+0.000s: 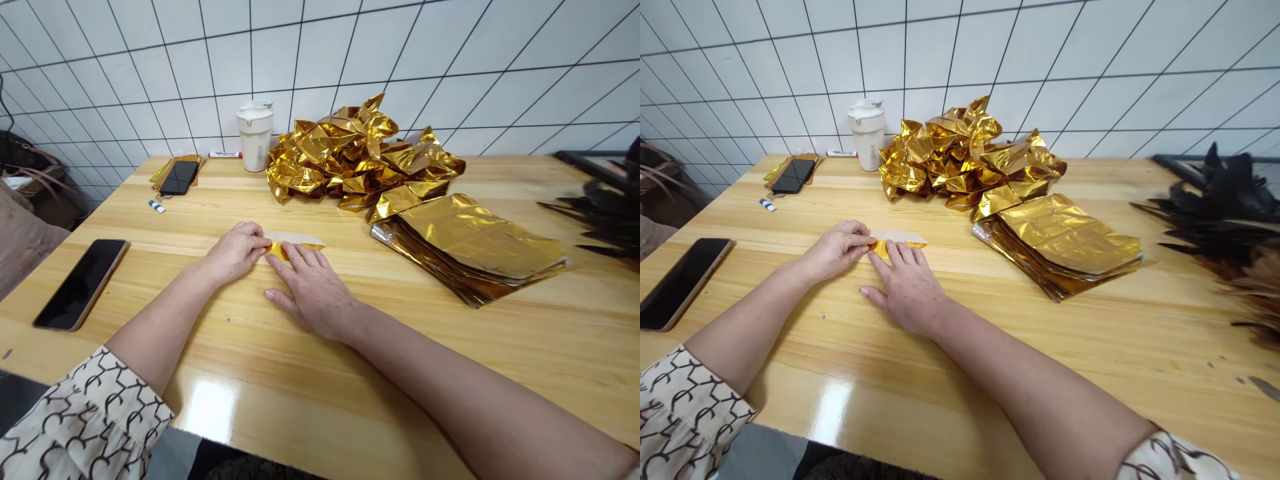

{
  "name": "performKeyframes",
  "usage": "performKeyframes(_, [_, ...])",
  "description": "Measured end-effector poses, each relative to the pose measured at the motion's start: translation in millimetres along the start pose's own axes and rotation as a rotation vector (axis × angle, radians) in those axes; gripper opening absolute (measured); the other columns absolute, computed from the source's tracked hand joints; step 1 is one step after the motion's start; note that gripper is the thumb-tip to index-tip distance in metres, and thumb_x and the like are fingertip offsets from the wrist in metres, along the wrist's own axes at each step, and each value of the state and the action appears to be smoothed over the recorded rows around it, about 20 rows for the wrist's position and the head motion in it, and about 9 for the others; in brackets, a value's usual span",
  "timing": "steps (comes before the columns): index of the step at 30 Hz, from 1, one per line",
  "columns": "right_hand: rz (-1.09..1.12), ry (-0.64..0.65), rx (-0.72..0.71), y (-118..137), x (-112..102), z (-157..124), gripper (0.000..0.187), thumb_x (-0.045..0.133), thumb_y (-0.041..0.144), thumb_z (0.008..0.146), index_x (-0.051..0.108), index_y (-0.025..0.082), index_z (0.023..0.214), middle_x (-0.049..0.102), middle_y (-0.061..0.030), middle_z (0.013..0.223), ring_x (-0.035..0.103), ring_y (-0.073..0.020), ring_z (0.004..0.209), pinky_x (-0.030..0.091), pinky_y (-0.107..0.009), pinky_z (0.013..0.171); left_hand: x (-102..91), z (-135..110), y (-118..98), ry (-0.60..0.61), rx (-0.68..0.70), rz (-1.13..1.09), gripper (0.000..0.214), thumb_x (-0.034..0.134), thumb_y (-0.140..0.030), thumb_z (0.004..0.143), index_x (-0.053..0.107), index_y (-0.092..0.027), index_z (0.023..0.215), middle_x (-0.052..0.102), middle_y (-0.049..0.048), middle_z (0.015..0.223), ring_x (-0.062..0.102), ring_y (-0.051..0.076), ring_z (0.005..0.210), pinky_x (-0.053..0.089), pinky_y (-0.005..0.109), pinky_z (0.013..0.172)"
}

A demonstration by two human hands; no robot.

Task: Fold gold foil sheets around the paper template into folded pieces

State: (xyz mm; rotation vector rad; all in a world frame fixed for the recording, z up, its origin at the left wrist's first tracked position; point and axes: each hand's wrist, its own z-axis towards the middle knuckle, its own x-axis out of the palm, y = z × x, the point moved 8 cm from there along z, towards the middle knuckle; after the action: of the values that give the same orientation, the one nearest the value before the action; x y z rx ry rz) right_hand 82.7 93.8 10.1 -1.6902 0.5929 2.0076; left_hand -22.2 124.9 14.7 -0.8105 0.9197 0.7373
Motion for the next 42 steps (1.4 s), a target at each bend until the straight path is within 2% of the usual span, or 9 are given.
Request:
performKeyframes(12, [0.023, -0.039, 0.008, -1, 0, -1, 0.058, 0.038, 0.052, 0.094, 0.051, 0.013, 0.135, 0.049, -0.0237, 0.137, 0.043, -0.0349, 0.123, 0.036, -0.052, 0.099, -12.7, -3, 19, -0.058, -0.066, 0.169, 0.028, 0.047, -0.018, 0.088, 0.073, -0.021, 0.098, 0.064, 0.0065, 0.095, 0.057, 0.021, 0.091, 0.05, 0.037, 0.084])
performKeyframes(18, [0.03, -0.017, 0.022, -2, 2, -1, 0.059, 0.037, 0.051, 0.095, 0.05, 0.012, 0.137, 0.047, -0.025, 0.139, 0.042, -0.0355, 0.127, 0.034, -0.052, 0.101, -27.1, -5, -3, -0.202, -0.047, 0.177, 0.026, 0.046, -0.015, 0.089, 0.071, -0.02, 0.09, 0.065, 0.0062, 0.091, 0.057, 0.021, 0.088, 0.05, 0.037, 0.082])
performKeyframes(21, [0.043, -0.033, 0.018, -1, 1, -2, 0.057, 0.038, 0.049, 0.095, 0.05, 0.012, 0.137, 0.047, -0.0249, 0.138, 0.041, -0.0348, 0.128, 0.034, -0.053, 0.102, -14.9, -3, -13, -0.106, -0.011, 0.128, 0.025, 0.047, -0.015, 0.089, 0.072, -0.02, 0.089, 0.066, 0.0061, 0.089, 0.058, 0.02, 0.087, 0.051, 0.035, 0.08])
performKeyframes(25, [0.097, -0.064, 0.009, -2, 0, -4, 0.053, 0.04, 0.045, 0.094, 0.053, 0.01, 0.132, 0.047, -0.0261, 0.138, 0.042, -0.0348, 0.127, 0.036, -0.054, 0.1, -0.2, -1, -13, -0.016, -0.031, 0.072, 0.025, 0.048, -0.013, 0.088, 0.071, -0.019, 0.096, 0.066, 0.0061, 0.091, 0.06, 0.02, 0.087, 0.052, 0.034, 0.08])
performKeyframes(29, [0.252, -0.246, 0.061, -25, -14, -5, 0.037, 0.038, 0.029, 0.094, 0.061, 0.017, 0.12, 0.053, -0.0182, 0.132, 0.05, -0.0285, 0.12, 0.042, -0.049, 0.097, 0.0, 2, -10, -0.03, -0.037, 0.041, 0.025, 0.049, -0.012, 0.088, 0.072, -0.02, 0.089, 0.066, 0.0052, 0.086, 0.061, 0.019, 0.086, 0.052, 0.033, 0.079])
performKeyframes(31, [0.342, -0.363, 0.126, -46, -22, -7, 0.032, 0.039, 0.021, 0.091, 0.064, 0.02, 0.11, 0.06, -0.0134, 0.119, 0.056, -0.0254, 0.109, 0.045, -0.046, 0.094, -0.9, 3, -9, -0.04, -0.046, 0.03, 0.024, 0.049, -0.01, 0.086, 0.072, -0.02, 0.085, 0.066, 0.0049, 0.084, 0.061, 0.019, 0.085, 0.051, 0.033, 0.079])
performKeyframes(33, [0.388, -0.414, 0.175, -64, -23, -8, 0.027, 0.043, 0.019, 0.087, 0.066, 0.021, 0.101, 0.063, -0.011, 0.105, 0.058, -0.0254, 0.101, 0.048, -0.045, 0.088, -1.5, 5, -6, -0.049, -0.062, 0.014, 0.024, 0.05, -0.009, 0.084, 0.072, -0.02, 0.083, 0.066, 0.0044, 0.083, 0.061, 0.019, 0.085, 0.051, 0.033, 0.079])
performKeyframes(37, [0.466, -0.437, 0.241, -84, -18, -5, 0.024, 0.048, 0.016, 0.08, 0.064, 0.019, 0.097, 0.062, -0.01, 0.1, 0.059, -0.0243, 0.095, 0.05, -0.042, 0.084, -1.2, 6, -3, -0.053, -0.085, -0.026, 0.024, 0.051, -0.008, 0.082, 0.071, -0.02, 0.082, 0.065, 0.0031, 0.081, 0.062, 0.018, 0.084, 0.051, 0.032, 0.079])
performKeyframes(42, [0.393, -0.421, 0.302, -86, -17, -1, 0.03, 0.054, 0.017, 0.077, 0.062, 0.018, 0.106, 0.062, -0.0108, 0.104, 0.056, -0.026, 0.1, 0.047, -0.043, 0.089, -2.6, 5, -1, -0.073, -0.115, -0.057, 0.023, 0.052, -0.009, 0.081, 0.072, -0.02, 0.082, 0.065, 0.0034, 0.082, 0.062, 0.018, 0.084, 0.051, 0.032, 0.079])
